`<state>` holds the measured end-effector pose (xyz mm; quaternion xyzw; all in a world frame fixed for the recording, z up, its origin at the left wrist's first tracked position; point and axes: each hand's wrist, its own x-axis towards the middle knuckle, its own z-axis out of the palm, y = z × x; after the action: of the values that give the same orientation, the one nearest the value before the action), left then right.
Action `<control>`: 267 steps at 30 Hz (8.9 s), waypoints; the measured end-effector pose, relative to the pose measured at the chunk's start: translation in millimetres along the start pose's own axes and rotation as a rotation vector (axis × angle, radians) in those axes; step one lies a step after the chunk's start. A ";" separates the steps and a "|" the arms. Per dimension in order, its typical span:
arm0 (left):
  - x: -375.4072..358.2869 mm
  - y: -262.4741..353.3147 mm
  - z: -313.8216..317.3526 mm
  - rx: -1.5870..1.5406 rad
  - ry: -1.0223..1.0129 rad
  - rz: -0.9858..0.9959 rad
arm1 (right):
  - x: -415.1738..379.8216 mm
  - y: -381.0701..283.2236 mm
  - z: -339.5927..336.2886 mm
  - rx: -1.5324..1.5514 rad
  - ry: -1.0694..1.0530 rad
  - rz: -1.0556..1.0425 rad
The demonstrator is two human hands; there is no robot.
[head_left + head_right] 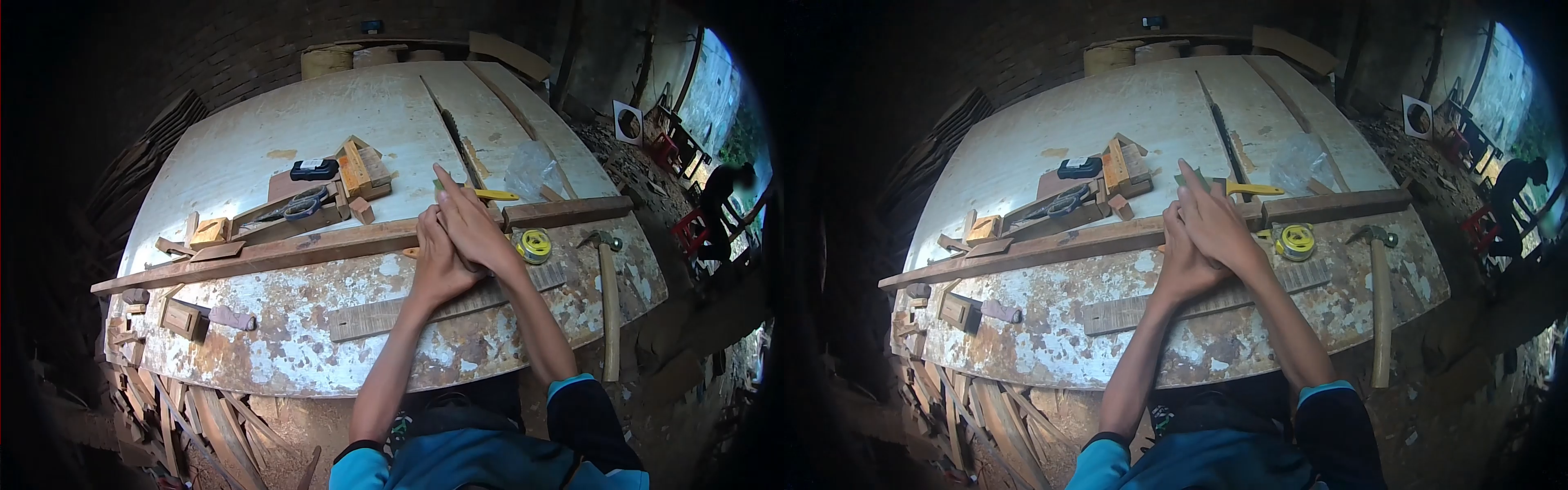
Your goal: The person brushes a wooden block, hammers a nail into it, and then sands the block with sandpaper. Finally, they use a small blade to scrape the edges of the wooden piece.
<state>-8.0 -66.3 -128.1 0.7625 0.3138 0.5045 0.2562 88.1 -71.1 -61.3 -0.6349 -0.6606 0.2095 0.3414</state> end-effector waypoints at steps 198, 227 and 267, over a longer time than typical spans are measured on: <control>34.7 -59.7 -10.6 0.529 -0.139 0.079 | -14.7 70.0 2.2 0.151 0.621 -0.181; 41.3 -56.6 6.9 0.794 -0.170 -0.057 | 22.7 67.0 18.8 -0.041 0.530 -0.334; 41.1 -61.3 7.4 0.764 -0.146 -0.021 | -30.4 86.9 3.9 0.913 0.482 0.075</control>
<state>-2.5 4.6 -149.1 0.8336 0.4679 0.2929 -0.0196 144.6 -91.2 -131.3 -0.4747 -0.3814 0.3365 0.7183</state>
